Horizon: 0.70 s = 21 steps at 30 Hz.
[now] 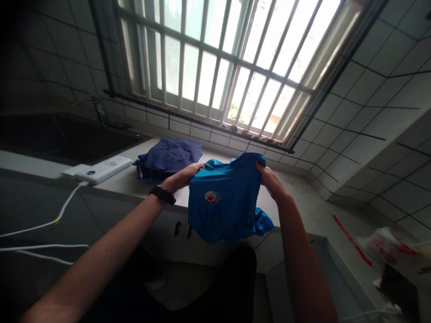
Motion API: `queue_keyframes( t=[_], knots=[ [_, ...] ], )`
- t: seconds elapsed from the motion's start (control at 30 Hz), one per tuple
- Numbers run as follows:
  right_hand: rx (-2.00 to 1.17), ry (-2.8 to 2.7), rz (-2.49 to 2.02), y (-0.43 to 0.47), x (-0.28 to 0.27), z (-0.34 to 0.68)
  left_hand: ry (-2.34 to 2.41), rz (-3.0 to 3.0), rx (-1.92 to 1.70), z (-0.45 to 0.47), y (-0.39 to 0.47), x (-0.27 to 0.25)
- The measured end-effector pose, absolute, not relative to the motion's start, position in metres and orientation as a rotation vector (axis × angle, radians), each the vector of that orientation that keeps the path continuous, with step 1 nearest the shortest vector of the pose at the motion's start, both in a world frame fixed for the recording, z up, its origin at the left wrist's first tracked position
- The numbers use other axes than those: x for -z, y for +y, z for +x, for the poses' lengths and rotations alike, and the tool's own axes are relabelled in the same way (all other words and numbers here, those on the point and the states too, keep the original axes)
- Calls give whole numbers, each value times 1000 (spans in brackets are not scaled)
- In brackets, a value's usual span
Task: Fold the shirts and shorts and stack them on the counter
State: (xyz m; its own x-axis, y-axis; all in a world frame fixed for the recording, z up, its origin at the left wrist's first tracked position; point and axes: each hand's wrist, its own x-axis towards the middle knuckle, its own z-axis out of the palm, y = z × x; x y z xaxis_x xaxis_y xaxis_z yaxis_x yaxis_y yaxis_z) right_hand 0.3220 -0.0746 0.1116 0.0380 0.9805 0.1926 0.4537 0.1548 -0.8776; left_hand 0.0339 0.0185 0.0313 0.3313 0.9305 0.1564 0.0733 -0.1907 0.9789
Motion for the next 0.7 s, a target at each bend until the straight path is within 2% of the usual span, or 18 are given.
queue_keyframes(
  t=[0.1,0.2,0.3,0.37,0.47,0.63,0.7],
  knots=[
    [-625,-1520,-1329,-74,-134,319,871,1552,-963,-2,9,-77],
    [-478,-1381,-1208,-68,-147,313,880,1643,-1158,-24,2,-120],
    [-487,-1351,-1205,-63,-148,311,995,1729,-1372,-25,2,-149],
    [-504,-1398,-1247,-59,-146,315,1084,1768,-1478,-21,5,-157],
    [-369,-1403,-1294,-53,-141,329,1125,1849,-1544,-16,8,-157],
    [-36,-1493,-1600,-57,-124,337,1049,1942,-1393,-1,3,-148],
    [67,-1592,-1569,-64,-115,321,1006,1993,-1304,14,-3,-147]
  ],
)
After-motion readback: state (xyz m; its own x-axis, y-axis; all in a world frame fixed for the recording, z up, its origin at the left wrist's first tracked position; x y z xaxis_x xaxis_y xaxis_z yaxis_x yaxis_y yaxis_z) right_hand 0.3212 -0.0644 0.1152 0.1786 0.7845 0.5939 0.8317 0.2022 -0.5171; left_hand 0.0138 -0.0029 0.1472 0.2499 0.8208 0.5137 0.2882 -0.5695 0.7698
